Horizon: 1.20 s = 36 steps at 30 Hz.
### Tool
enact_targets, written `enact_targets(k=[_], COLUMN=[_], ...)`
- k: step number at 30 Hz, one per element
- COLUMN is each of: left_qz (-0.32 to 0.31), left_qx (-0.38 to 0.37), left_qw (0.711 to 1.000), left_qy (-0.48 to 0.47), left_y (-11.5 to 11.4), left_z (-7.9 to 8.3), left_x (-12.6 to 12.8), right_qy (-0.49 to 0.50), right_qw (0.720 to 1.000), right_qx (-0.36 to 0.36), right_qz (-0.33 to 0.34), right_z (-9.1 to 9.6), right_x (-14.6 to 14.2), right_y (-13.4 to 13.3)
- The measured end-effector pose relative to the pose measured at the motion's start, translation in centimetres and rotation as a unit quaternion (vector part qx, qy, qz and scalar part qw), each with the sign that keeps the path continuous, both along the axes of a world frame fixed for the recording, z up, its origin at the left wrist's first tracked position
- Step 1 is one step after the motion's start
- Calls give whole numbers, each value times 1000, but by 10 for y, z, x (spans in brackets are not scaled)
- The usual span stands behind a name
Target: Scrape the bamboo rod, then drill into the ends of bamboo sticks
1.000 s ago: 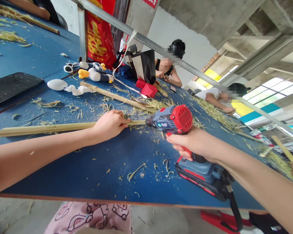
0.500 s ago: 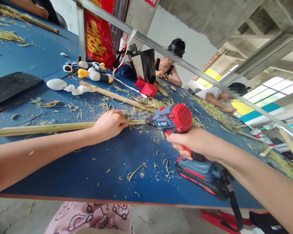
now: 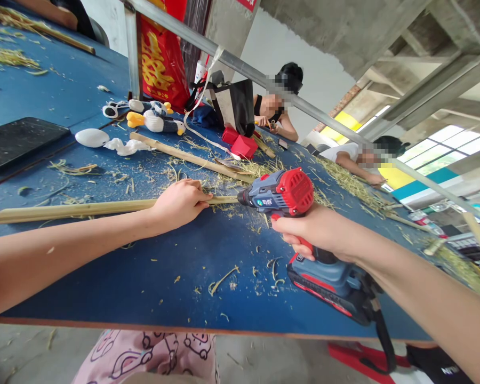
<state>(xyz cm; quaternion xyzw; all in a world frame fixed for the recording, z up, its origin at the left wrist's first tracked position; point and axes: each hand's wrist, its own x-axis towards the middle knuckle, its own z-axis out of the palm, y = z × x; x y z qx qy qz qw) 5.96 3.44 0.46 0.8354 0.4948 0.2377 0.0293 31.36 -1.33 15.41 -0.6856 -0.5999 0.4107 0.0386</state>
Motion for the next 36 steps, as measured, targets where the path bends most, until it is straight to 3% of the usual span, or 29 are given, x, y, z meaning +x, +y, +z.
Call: enact_targets(k=[30, 36], left_qz=[6, 9], left_qx=[4, 5], left_qw=[1000, 1000], left_qy=[7, 16], left_y=[-1, -4], left_z=[-1, 1], left_x=[1, 2], right_qy=[5, -20], right_qw=[1000, 1000], right_qx=[-13, 0], right_qz=[-16, 0], right_z=[0, -9], right_x=[0, -5], right_y=[2, 4])
